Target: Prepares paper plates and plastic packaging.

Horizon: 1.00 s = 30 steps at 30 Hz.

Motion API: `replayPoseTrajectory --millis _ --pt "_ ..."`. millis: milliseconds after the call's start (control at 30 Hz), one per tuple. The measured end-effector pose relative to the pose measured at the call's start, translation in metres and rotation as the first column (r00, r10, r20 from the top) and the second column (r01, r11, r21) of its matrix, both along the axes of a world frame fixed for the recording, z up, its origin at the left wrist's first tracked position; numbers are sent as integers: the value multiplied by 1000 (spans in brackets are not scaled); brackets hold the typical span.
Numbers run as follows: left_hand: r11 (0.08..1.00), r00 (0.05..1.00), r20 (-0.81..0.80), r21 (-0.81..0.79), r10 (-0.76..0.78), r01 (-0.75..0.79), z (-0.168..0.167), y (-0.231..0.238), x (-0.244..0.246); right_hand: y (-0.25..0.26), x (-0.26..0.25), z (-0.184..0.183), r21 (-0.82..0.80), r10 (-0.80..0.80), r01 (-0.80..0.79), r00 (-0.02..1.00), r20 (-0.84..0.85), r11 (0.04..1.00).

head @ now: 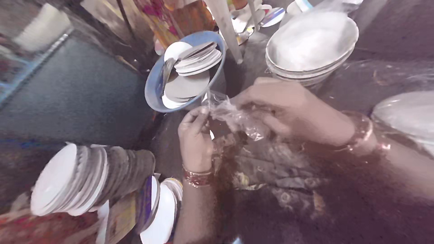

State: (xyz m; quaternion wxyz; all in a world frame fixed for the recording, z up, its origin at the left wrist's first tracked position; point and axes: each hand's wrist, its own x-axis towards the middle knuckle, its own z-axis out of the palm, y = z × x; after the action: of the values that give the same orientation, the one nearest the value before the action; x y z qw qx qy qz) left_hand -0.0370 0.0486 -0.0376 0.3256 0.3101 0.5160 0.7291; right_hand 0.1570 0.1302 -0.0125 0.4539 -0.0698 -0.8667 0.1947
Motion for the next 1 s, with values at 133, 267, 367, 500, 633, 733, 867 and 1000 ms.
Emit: replayPoseTrajectory --millis 133,267,367,500,633,733,867,1000 --pt "997 1000 -29 73 -1 4 -2 -6 -13 13 19 14 -149 99 -88 993 72 985" --pt "992 992 -128 125 -7 23 2 -11 -14 40 38 12 -363 289 -298 954 -80 883" --pt "989 968 -251 147 20 17 0 -13 -10 78 23 -12 -378 442 -604 785 -435 701" --pt "960 826 -557 175 -86 218 -8 -13 -2 30 22 10 -697 173 -103 984 30 710" --pt "957 788 -609 170 -87 237 -12 -10 11 16 0 4 -824 302 25 924 235 566" --pt "969 807 -590 179 -31 168 -12 -11 4 16 6 10 -640 1 279 916 401 716" --pt "962 788 -614 236 39 136 -6 -15 -20 46 35 12 -539 -500 597 799 333 594" --pt "991 723 -691 88 -12 100 -13 -16 -6 57 44 18 -910 -444 269 890 109 317"
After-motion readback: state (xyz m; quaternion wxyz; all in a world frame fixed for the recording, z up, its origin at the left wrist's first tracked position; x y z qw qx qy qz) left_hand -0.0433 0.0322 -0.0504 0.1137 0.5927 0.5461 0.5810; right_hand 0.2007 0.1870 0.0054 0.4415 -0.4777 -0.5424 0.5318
